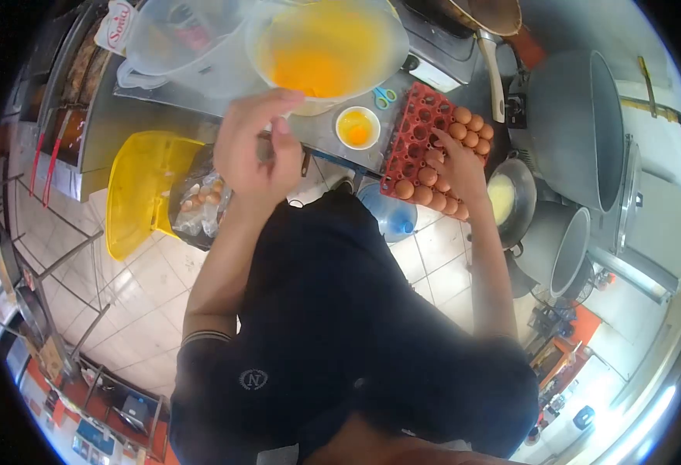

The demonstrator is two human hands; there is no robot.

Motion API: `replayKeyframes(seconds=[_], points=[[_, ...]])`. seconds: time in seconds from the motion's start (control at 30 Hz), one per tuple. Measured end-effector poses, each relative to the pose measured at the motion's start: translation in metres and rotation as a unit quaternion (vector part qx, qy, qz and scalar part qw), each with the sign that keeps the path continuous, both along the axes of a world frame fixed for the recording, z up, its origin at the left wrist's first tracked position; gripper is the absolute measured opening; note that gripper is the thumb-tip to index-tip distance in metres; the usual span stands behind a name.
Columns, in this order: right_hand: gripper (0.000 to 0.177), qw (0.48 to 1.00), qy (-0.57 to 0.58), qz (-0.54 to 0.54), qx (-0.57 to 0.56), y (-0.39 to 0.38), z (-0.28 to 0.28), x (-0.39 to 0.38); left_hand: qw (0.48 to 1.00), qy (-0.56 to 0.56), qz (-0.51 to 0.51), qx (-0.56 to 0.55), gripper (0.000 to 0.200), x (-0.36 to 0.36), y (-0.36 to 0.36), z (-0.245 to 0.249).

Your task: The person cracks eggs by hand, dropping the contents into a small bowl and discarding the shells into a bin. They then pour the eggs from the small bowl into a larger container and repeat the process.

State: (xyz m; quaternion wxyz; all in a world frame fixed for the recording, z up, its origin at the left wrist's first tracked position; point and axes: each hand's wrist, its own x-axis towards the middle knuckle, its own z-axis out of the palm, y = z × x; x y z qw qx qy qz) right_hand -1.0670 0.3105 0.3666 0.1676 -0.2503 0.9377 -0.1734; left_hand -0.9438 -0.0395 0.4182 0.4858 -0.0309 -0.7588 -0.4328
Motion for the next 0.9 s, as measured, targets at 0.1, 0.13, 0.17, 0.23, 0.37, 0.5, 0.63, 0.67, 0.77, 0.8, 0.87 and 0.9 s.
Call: replayKeyframes(seconds=[0.1, 0.13, 0.17, 0.23, 0.37, 0.5, 0.63, 0.67, 0.77, 0.8, 0.87, 0.9], points=[[0.071, 0.999, 0.006, 0.031, 0.016, 0.037, -0.021, -0.003, 0.999, 0.019, 0.016, -0.034, 0.023, -0.018, -0.009, 0.0], [0.071, 1.0, 0.004, 0.021, 0.012, 0.039, -0.024, -0.004, 0.997, 0.024, 0.031, -0.064, 0.023, -0.024, -0.012, 0.0], [0.072, 0.999, -0.011, 0.014, -0.029, 0.04, -0.03, -0.007, 0.997, 0.014, 0.037, -0.071, 0.024, -0.029, -0.014, -0.002], [0.073, 0.997, -0.009, 0.03, -0.072, 0.038, -0.037, -0.013, 0.992, -0.015, 0.045, -0.118, 0.024, -0.035, -0.018, 0.002], [0.071, 0.995, -0.012, -0.014, -0.103, 0.034, -0.036, -0.008, 0.983, -0.062, 0.061, -0.163, 0.029, -0.051, -0.021, -0.005], [0.055, 0.823, -0.189, -0.239, -0.48, 0.029, -0.024, 0.004, 0.985, -0.127, 0.066, -0.097, 0.032, -0.055, -0.018, -0.009], [0.043, 0.77, -0.287, -0.279, -0.498, -0.011, -0.002, 0.008, 0.979, -0.136, 0.07, -0.138, 0.034, -0.054, -0.021, -0.018], [0.043, 0.77, -0.287, -0.27, -0.502, -0.026, 0.0, 0.007, 0.978, -0.131, 0.077, -0.142, 0.034, -0.053, -0.021, -0.019], [0.039, 0.802, -0.283, -0.189, -0.49, -0.074, 0.02, 0.001, 0.98, -0.144, 0.037, -0.135, 0.032, -0.052, -0.02, -0.014], [0.039, 0.804, -0.281, -0.18, -0.492, -0.093, 0.022, -0.001, 0.98, -0.138, 0.044, -0.137, 0.032, -0.052, -0.021, -0.014], [0.037, 0.89, 0.147, -0.018, -0.431, -0.13, 0.028, -0.008, 0.985, -0.115, 0.016, -0.127, 0.034, -0.055, -0.022, -0.016], [0.039, 0.905, 0.151, -0.034, -0.397, -0.139, 0.037, -0.007, 0.985, -0.116, 0.014, -0.124, 0.033, -0.055, -0.021, -0.015]])
